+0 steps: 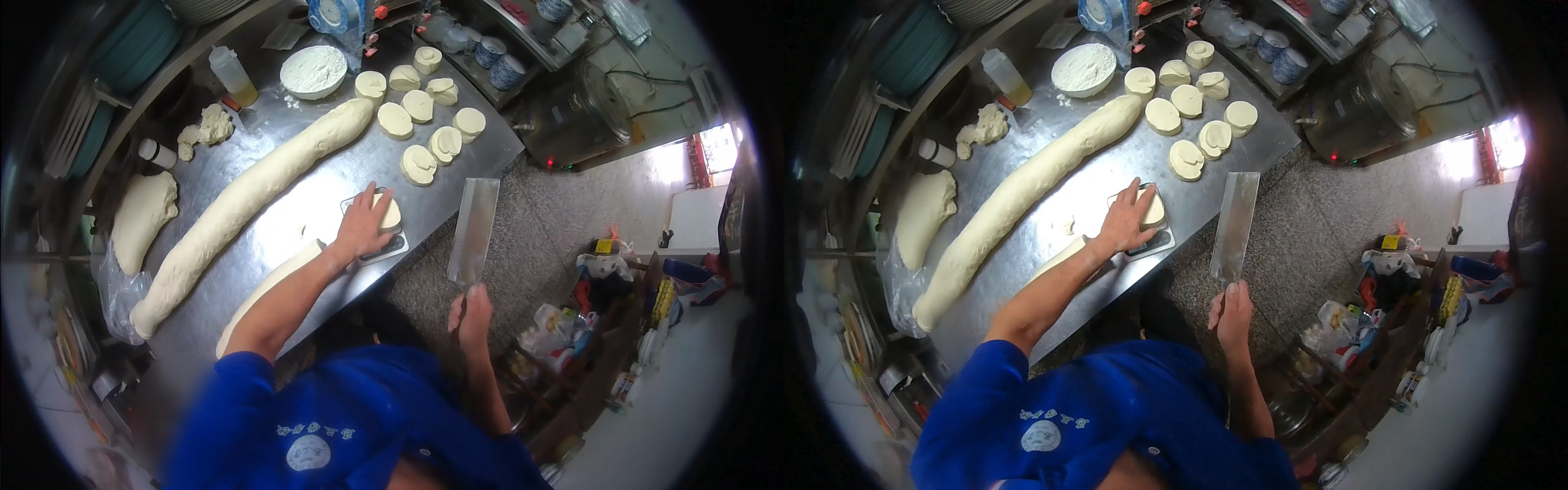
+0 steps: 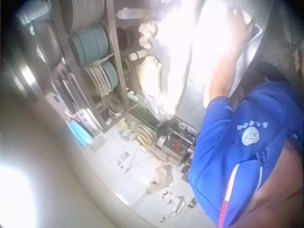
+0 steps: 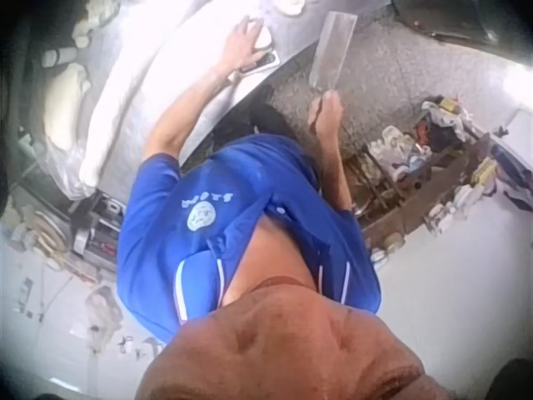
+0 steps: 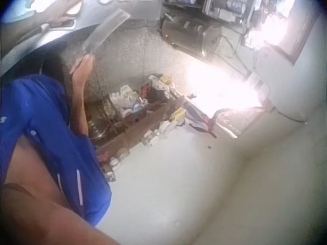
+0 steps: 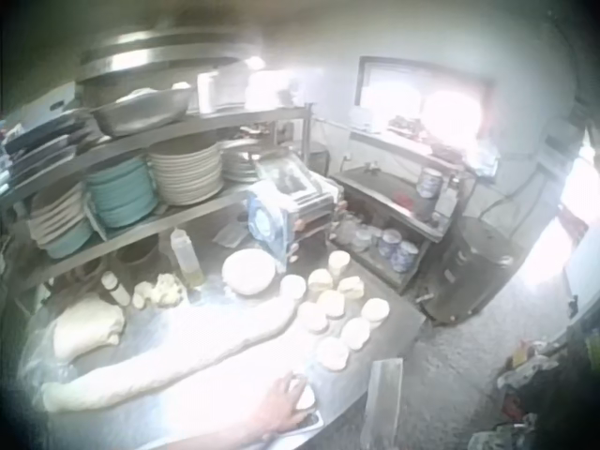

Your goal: The person rolls a long log of dough on a stainless steel countertop, then uses a bench scraper to cut it into smaller pieces. Each piece is placed on a digital scale to check weight, and the cut pieces are set aside on the counter.

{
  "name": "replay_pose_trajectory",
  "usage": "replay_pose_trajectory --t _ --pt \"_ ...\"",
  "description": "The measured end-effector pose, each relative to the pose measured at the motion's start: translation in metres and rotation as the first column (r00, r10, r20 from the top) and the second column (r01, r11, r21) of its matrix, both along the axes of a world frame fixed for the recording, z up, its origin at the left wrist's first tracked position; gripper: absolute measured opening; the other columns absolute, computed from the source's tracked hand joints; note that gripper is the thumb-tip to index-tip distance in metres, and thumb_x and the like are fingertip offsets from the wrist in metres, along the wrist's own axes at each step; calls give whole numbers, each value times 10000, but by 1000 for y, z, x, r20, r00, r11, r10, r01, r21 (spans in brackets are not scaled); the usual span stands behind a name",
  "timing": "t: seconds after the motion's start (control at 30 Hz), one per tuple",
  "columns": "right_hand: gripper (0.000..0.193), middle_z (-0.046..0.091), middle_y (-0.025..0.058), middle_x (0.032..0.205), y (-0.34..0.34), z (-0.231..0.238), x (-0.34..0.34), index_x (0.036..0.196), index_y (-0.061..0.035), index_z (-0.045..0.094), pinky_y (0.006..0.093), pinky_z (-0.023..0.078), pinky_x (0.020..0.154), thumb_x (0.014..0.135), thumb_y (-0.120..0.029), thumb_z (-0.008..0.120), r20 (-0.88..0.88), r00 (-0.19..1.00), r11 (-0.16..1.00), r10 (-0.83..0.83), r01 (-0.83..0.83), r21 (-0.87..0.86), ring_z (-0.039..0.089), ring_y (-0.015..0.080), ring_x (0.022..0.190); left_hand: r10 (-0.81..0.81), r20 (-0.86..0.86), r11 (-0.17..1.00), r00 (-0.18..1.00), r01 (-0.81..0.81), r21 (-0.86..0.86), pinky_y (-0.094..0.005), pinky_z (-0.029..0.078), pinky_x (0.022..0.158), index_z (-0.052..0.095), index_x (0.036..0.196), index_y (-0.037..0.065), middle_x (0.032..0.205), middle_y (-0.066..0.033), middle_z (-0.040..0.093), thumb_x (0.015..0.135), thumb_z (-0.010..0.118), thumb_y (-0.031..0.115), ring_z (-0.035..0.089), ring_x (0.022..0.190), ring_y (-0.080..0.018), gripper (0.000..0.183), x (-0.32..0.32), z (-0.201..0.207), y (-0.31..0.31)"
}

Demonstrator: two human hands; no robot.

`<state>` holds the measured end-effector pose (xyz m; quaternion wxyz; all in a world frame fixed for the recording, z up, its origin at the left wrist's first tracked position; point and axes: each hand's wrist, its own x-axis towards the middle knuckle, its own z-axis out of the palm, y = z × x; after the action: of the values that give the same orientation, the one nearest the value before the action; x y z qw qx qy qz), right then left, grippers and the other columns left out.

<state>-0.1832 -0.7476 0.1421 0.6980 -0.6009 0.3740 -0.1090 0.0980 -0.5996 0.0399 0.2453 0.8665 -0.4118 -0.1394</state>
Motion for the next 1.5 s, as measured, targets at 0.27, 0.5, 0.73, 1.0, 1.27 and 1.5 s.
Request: replay_pose_trajectory --t 0.27,0.5,0.73,1.0,1.27,1.5 --pt "285 498 18 701 15 4 13 1085 -67 498 265 437 427 1183 -317 401 -93 956 943 277 -251 219 476 94 491 302 -416 898 858 -402 -177 -437 548 1026 593 1449 22 1268 -200 667 816 801 245 676 1136 -349 702 5 -22 33" --pt "340 528 46 732 59 -8 56 1119 -78 505 308 470 439 1174 -397 401 -101 967 862 232 -156 483 509 132 508 422 -400 830 813 -524 -189 -431 589 803 788 1036 24 905 -181 769 872 747 232 746 846 -338 268 40 -34 13" --pt "340 534 45 711 71 -17 82 1100 -71 510 301 448 418 1177 -380 391 -128 958 874 256 -173 454 497 134 488 456 -333 861 825 -504 -69 -461 588 774 764 890 19 842 -194 766 868 728 190 753 817 -366 176 42 -30 10" --pt "352 492 34 678 80 -73 145 1031 -54 499 301 436 369 1173 -362 404 -16 970 952 242 -234 196 475 131 443 244 -194 886 950 -300 -355 -402 567 703 728 913 27 891 -144 715 882 741 135 702 763 -287 113 20 -23 47" --pt "356 491 19 699 51 -29 102 1055 -82 486 274 448 402 1179 -401 391 60 991 965 118 -129 229 484 105 480 419 72 907 905 -421 16 -554 520 781 657 890 7 932 -228 634 907 683 93 646 910 -437 91 52 -37 142" --pt "326 510 31 700 25 -13 58 1062 -79 470 291 459 406 1173 -377 397 46 999 981 -11 2 191 491 116 475 349 135 931 927 -360 65 -521 544 847 757 919 15 968 -232 655 930 678 155 649 945 -412 161 50 -73 155"
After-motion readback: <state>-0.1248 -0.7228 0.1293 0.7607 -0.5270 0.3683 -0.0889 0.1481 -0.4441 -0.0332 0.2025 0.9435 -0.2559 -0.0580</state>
